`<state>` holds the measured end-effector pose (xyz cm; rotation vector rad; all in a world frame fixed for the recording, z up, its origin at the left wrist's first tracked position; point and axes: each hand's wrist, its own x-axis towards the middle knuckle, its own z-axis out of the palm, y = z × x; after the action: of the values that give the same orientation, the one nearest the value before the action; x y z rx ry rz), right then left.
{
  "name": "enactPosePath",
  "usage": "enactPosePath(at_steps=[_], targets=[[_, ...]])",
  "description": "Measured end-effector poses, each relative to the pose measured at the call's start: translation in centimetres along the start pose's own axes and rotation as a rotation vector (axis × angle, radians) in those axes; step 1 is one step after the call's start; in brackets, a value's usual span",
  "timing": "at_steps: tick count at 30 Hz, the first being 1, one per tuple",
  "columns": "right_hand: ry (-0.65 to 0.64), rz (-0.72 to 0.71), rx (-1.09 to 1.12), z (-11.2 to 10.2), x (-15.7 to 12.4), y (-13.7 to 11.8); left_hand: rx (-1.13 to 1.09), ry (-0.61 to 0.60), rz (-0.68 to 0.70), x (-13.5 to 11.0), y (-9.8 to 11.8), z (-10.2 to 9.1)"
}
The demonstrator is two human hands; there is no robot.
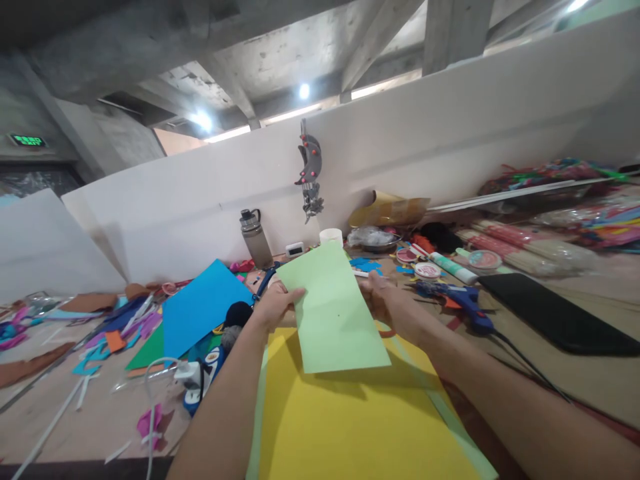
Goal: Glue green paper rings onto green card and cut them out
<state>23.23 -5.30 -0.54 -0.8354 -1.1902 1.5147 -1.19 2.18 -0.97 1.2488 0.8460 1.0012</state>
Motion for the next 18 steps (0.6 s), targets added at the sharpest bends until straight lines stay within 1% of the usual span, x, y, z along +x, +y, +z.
enactPosePath(at_steps=[3, 6, 8, 10, 14, 18], targets=[[0.096, 0.093, -0.107, 0.5, -0.4, -0.1, 0.054, -0.047, -0.053, 0.2, -0.4, -0.4], [0.172, 0.192, -0.176, 0.6, -0.3, 0.0, 0.043, -0.105, -0.085, 0.2, -0.3, -0.4], [0.208, 0.222, -0.217, 0.5, 0.0, 0.5, 0.025, -0.113, -0.117, 0.3, -0.3, -0.4], [0.235, 0.233, -0.269, 0.3, 0.4, 1.2, 0.008, -0.07, -0.154, 0.5, -0.4, -0.5], [0.262, 0.231, -0.319, 0.1, 0.9, 2.5, 0.0, 0.071, -0.211, 1.1, -1.3, -0.8], [0.272, 0.22, -0.34, 0.0, 1.0, 2.9, 0.004, 0.113, -0.223, 1.4, -2.1, -0.5]])
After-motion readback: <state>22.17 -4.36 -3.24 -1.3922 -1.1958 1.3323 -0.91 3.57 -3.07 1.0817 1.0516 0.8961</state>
